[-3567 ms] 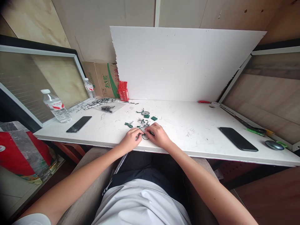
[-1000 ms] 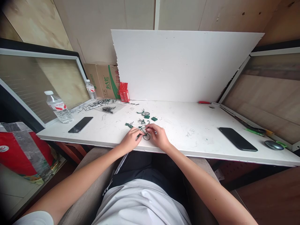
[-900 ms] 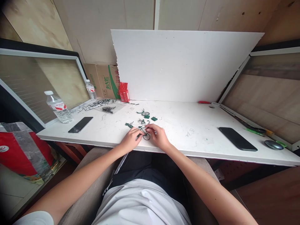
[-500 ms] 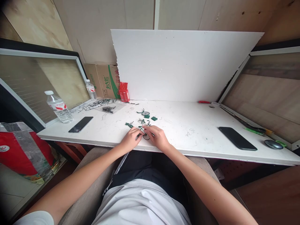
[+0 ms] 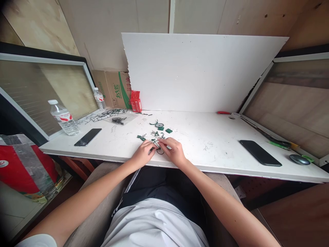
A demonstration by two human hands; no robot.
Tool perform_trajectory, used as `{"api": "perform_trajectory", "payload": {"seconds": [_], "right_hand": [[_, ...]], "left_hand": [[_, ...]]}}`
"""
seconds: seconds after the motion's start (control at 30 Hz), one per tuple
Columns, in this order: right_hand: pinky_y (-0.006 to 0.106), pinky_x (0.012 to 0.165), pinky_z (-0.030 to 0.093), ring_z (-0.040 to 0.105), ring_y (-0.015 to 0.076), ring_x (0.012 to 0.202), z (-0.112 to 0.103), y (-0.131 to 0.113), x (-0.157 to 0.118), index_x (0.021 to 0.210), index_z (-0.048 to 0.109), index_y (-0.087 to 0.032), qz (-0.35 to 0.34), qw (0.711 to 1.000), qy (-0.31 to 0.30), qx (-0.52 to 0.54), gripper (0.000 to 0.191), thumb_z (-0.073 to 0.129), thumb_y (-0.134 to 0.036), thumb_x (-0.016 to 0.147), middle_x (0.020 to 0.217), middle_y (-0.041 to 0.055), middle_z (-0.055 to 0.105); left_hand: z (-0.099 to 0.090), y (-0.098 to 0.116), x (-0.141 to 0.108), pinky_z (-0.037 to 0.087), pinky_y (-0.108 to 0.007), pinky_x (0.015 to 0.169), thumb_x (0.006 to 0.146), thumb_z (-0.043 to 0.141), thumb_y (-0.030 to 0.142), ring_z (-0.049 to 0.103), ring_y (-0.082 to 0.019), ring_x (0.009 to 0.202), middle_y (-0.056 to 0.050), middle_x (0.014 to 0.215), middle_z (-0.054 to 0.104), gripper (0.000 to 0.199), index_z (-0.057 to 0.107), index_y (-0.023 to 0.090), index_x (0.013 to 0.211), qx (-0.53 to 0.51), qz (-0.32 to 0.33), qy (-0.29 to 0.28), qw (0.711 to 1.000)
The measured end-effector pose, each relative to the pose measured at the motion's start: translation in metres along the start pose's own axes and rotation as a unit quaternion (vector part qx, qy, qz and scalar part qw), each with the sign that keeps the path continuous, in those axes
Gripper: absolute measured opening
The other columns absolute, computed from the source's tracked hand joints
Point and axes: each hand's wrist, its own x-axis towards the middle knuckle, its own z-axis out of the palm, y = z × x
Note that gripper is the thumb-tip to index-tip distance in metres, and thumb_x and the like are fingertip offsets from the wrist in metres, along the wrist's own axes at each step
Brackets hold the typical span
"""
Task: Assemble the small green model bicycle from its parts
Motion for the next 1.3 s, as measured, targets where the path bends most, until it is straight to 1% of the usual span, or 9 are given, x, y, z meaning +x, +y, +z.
{"api": "perform_trajectory", "payload": {"seconds": [0.1,0.27,0.37,0.5,0.6,0.77,0.93,1.07,1.3], "right_hand": [[0.041,0.073,0.062,0.075,0.0242,0.083,0.000,0.000,0.001,0.110,0.079,-0.028,0.003,1.000,0.000,0.006,0.018,0.065,-0.034,0.102,0.094,0.0075,0.079],[0.041,0.087,0.064,0.076,0.0242,0.099,0.000,-0.002,0.002,0.121,0.077,-0.029,-0.013,1.000,-0.017,0.020,0.025,0.059,-0.028,0.105,0.110,0.0071,0.080],[0.039,0.082,0.063,0.076,0.0230,0.093,0.000,-0.003,0.002,0.118,0.077,-0.028,-0.009,1.000,-0.016,0.009,0.023,0.058,-0.028,0.105,0.104,0.0066,0.080],[0.035,0.073,0.061,0.074,0.0215,0.083,-0.001,-0.002,0.002,0.112,0.078,-0.026,-0.021,1.000,0.013,0.004,0.016,0.066,-0.026,0.101,0.093,0.0068,0.078],[0.035,0.073,0.061,0.074,0.0215,0.083,0.000,-0.001,0.003,0.110,0.079,-0.026,-0.035,0.999,0.015,0.021,0.015,0.068,-0.023,0.100,0.093,0.0070,0.077],[0.037,0.083,0.062,0.075,0.0219,0.096,0.003,0.006,0.002,0.127,0.074,-0.028,-0.029,0.999,-0.024,0.016,0.032,0.056,-0.017,0.104,0.106,0.0075,0.078],[0.035,0.082,0.063,0.074,0.0200,0.093,0.004,0.011,0.002,0.122,0.073,-0.027,-0.015,0.999,-0.035,0.003,0.039,0.045,-0.008,0.102,0.105,0.0062,0.077],[0.035,0.081,0.063,0.074,0.0204,0.095,0.003,0.009,0.004,0.120,0.073,-0.027,-0.009,0.999,-0.033,-0.003,0.037,0.047,-0.008,0.101,0.103,0.0055,0.077],[0.037,0.079,0.061,0.073,0.0209,0.088,0.004,0.003,0.003,0.116,0.075,-0.027,-0.034,0.999,-0.008,-0.005,0.022,0.062,-0.018,0.102,0.099,0.0050,0.079]], "left_hand": [[0.000,0.000,0.000,0.057,-0.041,0.094,0.096,0.059,0.009,0.064,-0.026,0.108,-0.008,0.099,0.073,0.018,0.071,0.021,0.102,0.000,-0.001,0.001,1.000],[0.000,0.000,0.000,0.057,-0.042,0.094,0.096,0.058,0.009,0.064,-0.026,0.109,-0.008,0.099,0.073,0.019,0.071,0.021,0.103,0.000,0.000,-0.001,1.000],[0.000,-0.001,0.000,0.056,-0.042,0.094,0.097,0.058,0.009,0.064,-0.026,0.108,-0.008,0.100,0.073,0.019,0.071,0.020,0.104,-0.003,0.002,0.000,1.000],[0.002,-0.002,-0.001,0.057,-0.041,0.093,0.097,0.058,0.009,0.064,-0.026,0.108,-0.007,0.099,0.073,0.018,0.071,0.021,0.103,-0.001,0.000,0.000,1.000],[0.003,-0.003,-0.001,0.057,-0.040,0.093,0.097,0.059,0.009,0.064,-0.025,0.107,-0.007,0.100,0.073,0.017,0.070,0.021,0.103,-0.006,-0.001,0.004,1.000],[0.004,-0.004,0.000,0.056,-0.041,0.094,0.096,0.058,0.007,0.063,-0.025,0.108,-0.007,0.100,0.073,0.018,0.070,0.020,0.103,-0.009,0.001,0.000,1.000],[0.003,-0.002,0.002,0.056,-0.041,0.094,0.096,0.058,0.007,0.063,-0.025,0.107,-0.007,0.101,0.074,0.019,0.070,0.020,0.103,-0.011,0.000,-0.003,1.000],[0.003,-0.003,0.001,0.056,-0.040,0.093,0.095,0.058,0.007,0.063,-0.025,0.106,-0.007,0.100,0.074,0.019,0.070,0.020,0.104,-0.008,0.004,-0.002,1.000],[0.002,-0.003,0.000,0.056,-0.042,0.094,0.094,0.058,0.005,0.064,-0.026,0.107,-0.007,0.099,0.074,0.022,0.071,0.021,0.103,0.010,0.010,0.000,1.000]]}}
